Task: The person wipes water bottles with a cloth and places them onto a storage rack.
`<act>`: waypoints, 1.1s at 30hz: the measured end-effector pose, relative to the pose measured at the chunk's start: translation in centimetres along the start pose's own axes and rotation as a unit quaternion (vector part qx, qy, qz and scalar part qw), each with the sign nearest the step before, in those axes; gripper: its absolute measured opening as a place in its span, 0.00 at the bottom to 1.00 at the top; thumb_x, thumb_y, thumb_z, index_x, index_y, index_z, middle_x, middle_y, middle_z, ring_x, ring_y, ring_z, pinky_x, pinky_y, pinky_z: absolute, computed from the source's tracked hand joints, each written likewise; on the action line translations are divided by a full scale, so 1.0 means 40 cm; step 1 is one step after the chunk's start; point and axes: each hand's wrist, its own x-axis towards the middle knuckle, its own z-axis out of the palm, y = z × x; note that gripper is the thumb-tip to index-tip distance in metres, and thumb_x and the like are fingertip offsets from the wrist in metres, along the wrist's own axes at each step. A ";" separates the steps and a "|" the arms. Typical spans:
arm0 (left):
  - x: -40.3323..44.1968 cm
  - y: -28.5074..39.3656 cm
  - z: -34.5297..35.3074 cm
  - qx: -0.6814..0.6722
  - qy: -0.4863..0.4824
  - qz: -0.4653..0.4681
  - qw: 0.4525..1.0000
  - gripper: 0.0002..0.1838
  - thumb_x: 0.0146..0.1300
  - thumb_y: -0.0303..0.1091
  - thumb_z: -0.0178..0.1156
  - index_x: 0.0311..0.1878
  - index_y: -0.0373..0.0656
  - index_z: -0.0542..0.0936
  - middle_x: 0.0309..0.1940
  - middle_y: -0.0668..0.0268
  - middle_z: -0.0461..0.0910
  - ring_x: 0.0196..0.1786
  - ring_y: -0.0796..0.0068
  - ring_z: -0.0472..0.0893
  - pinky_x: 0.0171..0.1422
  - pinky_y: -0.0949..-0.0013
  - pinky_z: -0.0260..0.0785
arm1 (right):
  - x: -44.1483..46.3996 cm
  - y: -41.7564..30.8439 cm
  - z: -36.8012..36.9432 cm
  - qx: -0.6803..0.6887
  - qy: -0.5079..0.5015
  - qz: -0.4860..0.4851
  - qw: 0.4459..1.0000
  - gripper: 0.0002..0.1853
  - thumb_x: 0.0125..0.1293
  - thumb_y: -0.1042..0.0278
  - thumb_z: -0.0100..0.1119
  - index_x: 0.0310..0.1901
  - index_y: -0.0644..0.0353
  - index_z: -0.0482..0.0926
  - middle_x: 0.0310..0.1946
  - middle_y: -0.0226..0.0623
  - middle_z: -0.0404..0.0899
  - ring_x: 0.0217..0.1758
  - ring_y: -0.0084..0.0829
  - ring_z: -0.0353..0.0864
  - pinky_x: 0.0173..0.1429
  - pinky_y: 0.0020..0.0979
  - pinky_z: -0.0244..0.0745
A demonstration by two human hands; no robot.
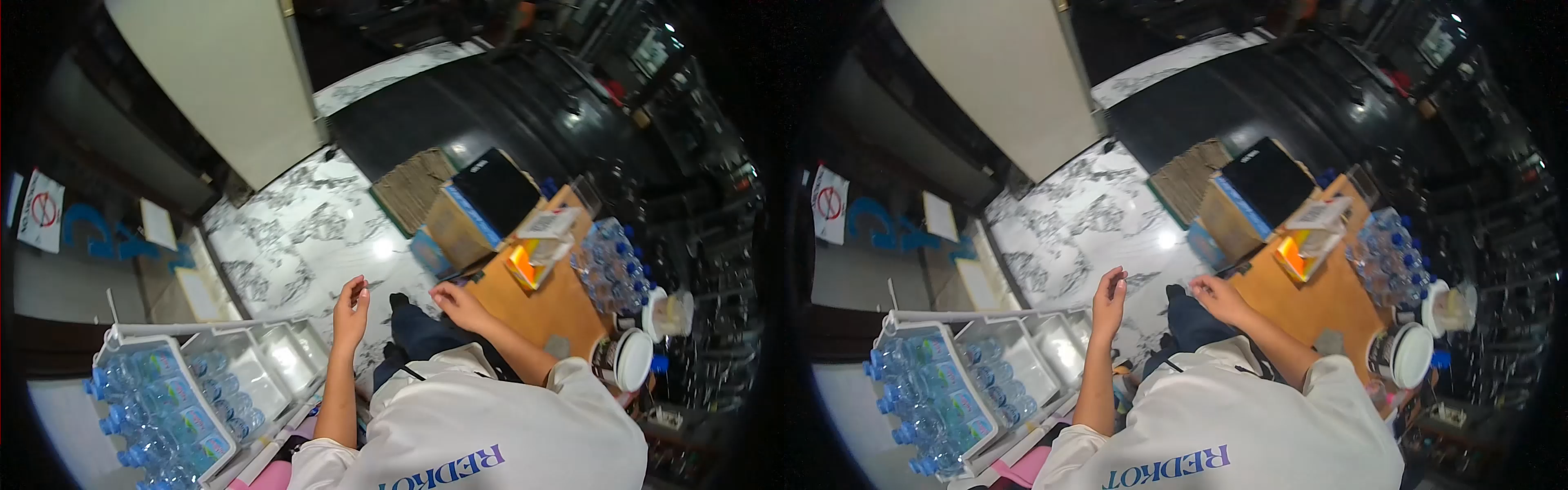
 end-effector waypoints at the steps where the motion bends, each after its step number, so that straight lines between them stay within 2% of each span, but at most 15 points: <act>1: -0.007 -0.003 0.032 -0.009 -0.011 -0.013 1.000 0.17 0.70 0.33 0.52 0.59 0.40 0.71 0.52 0.60 0.77 0.57 0.73 0.74 0.63 0.70 0.63 | -0.072 0.009 -0.024 0.014 -0.002 0.034 0.999 0.12 0.69 0.65 0.52 0.49 0.62 0.76 0.40 0.32 0.80 0.42 0.21 0.76 0.48 0.26 0.71; 4: -0.062 -0.012 0.173 -0.035 -0.077 -0.008 0.996 0.16 0.70 0.34 0.52 0.58 0.39 0.72 0.51 0.61 0.77 0.55 0.73 0.74 0.62 0.70 0.63 | -0.231 0.032 -0.054 0.069 0.050 0.080 0.993 0.12 0.69 0.65 0.52 0.49 0.62 0.76 0.40 0.32 0.80 0.42 0.22 0.76 0.48 0.26 0.72; 9: -0.181 0.040 0.377 -0.016 -0.277 -0.021 0.960 0.17 0.70 0.35 0.53 0.58 0.39 0.72 0.50 0.62 0.77 0.52 0.75 0.74 0.59 0.72 0.65 | -0.427 0.057 -0.113 0.105 0.172 0.088 0.976 0.12 0.68 0.65 0.53 0.49 0.62 0.76 0.40 0.33 0.81 0.42 0.25 0.78 0.49 0.27 0.73; 11: -0.208 0.052 0.422 -0.013 -0.301 -0.006 0.953 0.16 0.69 0.33 0.52 0.57 0.38 0.72 0.50 0.62 0.77 0.52 0.75 0.74 0.58 0.72 0.65 | -0.490 0.064 -0.149 0.027 0.164 0.093 0.982 0.13 0.66 0.64 0.54 0.47 0.62 0.77 0.42 0.41 0.80 0.44 0.35 0.80 0.51 0.34 0.74; 12: -0.214 0.061 0.431 0.005 -0.259 0.030 0.965 0.16 0.69 0.32 0.52 0.57 0.38 0.72 0.50 0.62 0.77 0.51 0.75 0.75 0.58 0.72 0.66 | -0.524 0.085 -0.165 0.026 0.177 0.094 0.980 0.13 0.66 0.64 0.54 0.47 0.62 0.77 0.42 0.41 0.80 0.44 0.35 0.80 0.51 0.34 0.74; 13: -0.217 0.075 0.446 0.018 -0.212 0.067 0.975 0.16 0.69 0.31 0.52 0.57 0.37 0.72 0.50 0.62 0.77 0.51 0.75 0.75 0.58 0.72 0.66 | -0.554 0.111 -0.187 -0.057 0.182 0.075 0.979 0.13 0.65 0.63 0.55 0.47 0.61 0.76 0.44 0.43 0.79 0.48 0.39 0.78 0.54 0.37 0.72; 14: -0.220 0.089 0.457 -0.018 -0.189 0.060 0.980 0.15 0.68 0.31 0.52 0.56 0.37 0.72 0.49 0.62 0.77 0.49 0.74 0.75 0.57 0.71 0.67 | -0.581 0.138 -0.213 -0.142 0.184 0.056 0.971 0.14 0.64 0.62 0.56 0.48 0.59 0.76 0.46 0.44 0.77 0.52 0.43 0.76 0.58 0.39 0.70; 17: -0.234 0.101 0.494 0.013 -0.122 0.098 0.988 0.14 0.69 0.30 0.50 0.55 0.36 0.72 0.48 0.61 0.77 0.48 0.74 0.76 0.57 0.69 0.68 | -0.666 0.194 -0.283 -0.177 0.212 0.082 0.958 0.14 0.62 0.61 0.57 0.48 0.56 0.76 0.47 0.44 0.76 0.57 0.47 0.70 0.61 0.42 0.65; 21: -0.348 0.110 0.587 0.017 -0.113 0.095 0.989 0.13 0.70 0.30 0.48 0.54 0.36 0.73 0.47 0.62 0.77 0.49 0.74 0.75 0.59 0.69 0.66 | -0.778 0.211 -0.357 -0.161 0.198 0.050 0.966 0.14 0.62 0.61 0.56 0.48 0.55 0.76 0.48 0.43 0.76 0.57 0.47 0.71 0.60 0.43 0.65; 23: -0.420 0.093 0.638 -0.025 -0.162 0.073 0.984 0.13 0.70 0.31 0.49 0.54 0.36 0.73 0.48 0.62 0.77 0.50 0.74 0.74 0.59 0.70 0.66 | -0.837 0.237 -0.353 -0.136 0.206 0.042 0.968 0.14 0.63 0.62 0.56 0.49 0.55 0.76 0.48 0.43 0.75 0.57 0.47 0.70 0.60 0.42 0.66; 24: -0.457 0.100 0.657 0.018 -0.210 0.093 0.973 0.14 0.70 0.33 0.51 0.54 0.36 0.73 0.47 0.62 0.77 0.50 0.74 0.75 0.57 0.70 0.66 | -0.859 0.247 -0.361 -0.127 0.216 0.031 0.968 0.14 0.63 0.62 0.56 0.49 0.56 0.76 0.48 0.44 0.75 0.57 0.47 0.70 0.59 0.42 0.66; 25: -0.484 0.092 0.678 0.023 -0.212 0.096 0.972 0.14 0.70 0.33 0.51 0.54 0.36 0.73 0.47 0.62 0.77 0.50 0.74 0.75 0.57 0.70 0.66 | -0.883 0.257 -0.360 -0.122 0.220 0.029 0.967 0.14 0.63 0.62 0.56 0.49 0.56 0.76 0.48 0.44 0.75 0.57 0.47 0.70 0.59 0.42 0.66; 27: -0.525 0.069 0.717 0.082 -0.291 0.052 0.952 0.15 0.69 0.36 0.53 0.54 0.37 0.73 0.46 0.62 0.78 0.50 0.74 0.76 0.56 0.70 0.67 | -0.934 0.272 -0.341 -0.090 0.222 0.064 0.969 0.15 0.63 0.61 0.56 0.49 0.56 0.76 0.49 0.45 0.75 0.57 0.47 0.71 0.60 0.41 0.65; 31: -0.569 0.071 0.790 0.107 -0.329 0.070 0.936 0.18 0.68 0.36 0.54 0.55 0.34 0.74 0.46 0.58 0.80 0.48 0.71 0.80 0.54 0.70 0.70 | -0.985 0.300 -0.355 -0.045 0.240 0.070 0.967 0.15 0.64 0.62 0.56 0.51 0.56 0.75 0.50 0.46 0.74 0.55 0.47 0.72 0.60 0.41 0.67; 33: -0.571 0.082 0.816 0.139 -0.347 0.052 0.926 0.18 0.68 0.37 0.54 0.55 0.34 0.73 0.47 0.56 0.80 0.50 0.69 0.80 0.53 0.69 0.70 | -0.973 0.323 -0.411 0.003 0.286 0.070 0.956 0.16 0.64 0.63 0.56 0.52 0.56 0.74 0.51 0.46 0.73 0.54 0.47 0.74 0.59 0.41 0.69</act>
